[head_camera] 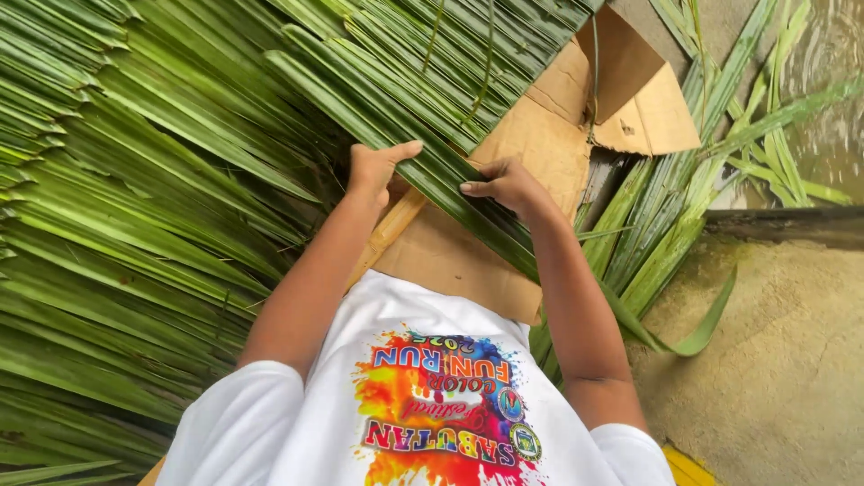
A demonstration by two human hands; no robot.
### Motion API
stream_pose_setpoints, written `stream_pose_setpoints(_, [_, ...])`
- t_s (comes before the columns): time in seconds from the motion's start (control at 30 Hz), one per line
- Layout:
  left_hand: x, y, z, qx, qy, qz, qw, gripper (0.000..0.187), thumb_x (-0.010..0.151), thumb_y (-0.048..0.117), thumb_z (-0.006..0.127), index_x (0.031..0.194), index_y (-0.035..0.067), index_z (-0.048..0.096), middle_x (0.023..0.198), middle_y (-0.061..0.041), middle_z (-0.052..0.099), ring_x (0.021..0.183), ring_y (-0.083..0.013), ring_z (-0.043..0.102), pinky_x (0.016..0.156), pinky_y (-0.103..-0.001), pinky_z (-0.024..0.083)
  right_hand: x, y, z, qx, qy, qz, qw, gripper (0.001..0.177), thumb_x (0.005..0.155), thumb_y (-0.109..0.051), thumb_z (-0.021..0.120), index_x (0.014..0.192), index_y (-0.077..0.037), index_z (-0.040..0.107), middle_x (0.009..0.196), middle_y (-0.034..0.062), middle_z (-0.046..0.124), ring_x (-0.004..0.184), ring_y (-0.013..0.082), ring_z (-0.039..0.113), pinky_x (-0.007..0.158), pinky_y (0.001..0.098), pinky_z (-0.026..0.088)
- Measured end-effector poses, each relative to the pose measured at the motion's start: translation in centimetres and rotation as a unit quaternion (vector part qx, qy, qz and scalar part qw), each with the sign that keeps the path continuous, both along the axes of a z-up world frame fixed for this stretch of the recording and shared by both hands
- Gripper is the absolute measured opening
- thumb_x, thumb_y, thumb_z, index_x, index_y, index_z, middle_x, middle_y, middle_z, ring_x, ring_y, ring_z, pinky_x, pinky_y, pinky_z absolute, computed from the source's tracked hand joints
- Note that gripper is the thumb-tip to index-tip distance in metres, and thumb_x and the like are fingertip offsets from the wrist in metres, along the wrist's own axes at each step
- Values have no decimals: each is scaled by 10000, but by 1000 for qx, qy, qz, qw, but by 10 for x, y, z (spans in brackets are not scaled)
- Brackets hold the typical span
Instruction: Weaving palm leaves over a wooden stick to create a thatched panel for roofing or walls.
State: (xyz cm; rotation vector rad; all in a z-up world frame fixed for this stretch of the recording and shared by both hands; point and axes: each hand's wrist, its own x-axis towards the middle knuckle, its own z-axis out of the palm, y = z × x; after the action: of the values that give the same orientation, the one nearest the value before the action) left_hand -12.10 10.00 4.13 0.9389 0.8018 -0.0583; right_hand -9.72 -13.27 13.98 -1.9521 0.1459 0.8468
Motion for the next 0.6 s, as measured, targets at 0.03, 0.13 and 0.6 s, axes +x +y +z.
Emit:
stream_pose_setpoints(0.03, [5,1,-9,24,36,-23,999,711,584,57,1023,1104,-93,561,955,-177,641,821,-317,721,698,-474,640,6,-5,-17,8,16,-13,1000,174,757,-151,894,873,-63,799,728,105,733,613,192,654,599,277,493])
stream_pose_setpoints(0.13, [22,-2,-54,42,79,-58,994,839,573,80,1030,1177,-127,487,1009,-224,583,864,-391,722,695,-499,633,17,-20,-52,20,48,-32,998,206,743,-134,905,886,-38,791,713,129,733,604,198,681,580,270,507])
stream_pose_setpoints(0.6, [7,-23,4,179,121,-61,974,684,400,179,1082,727,-25,517,771,-121,481,741,-238,579,555,-433,558,14,-52,-79,52,111,-50,991,194,747,-126,898,881,-27,797,680,170,726,562,268,722,560,388,603])
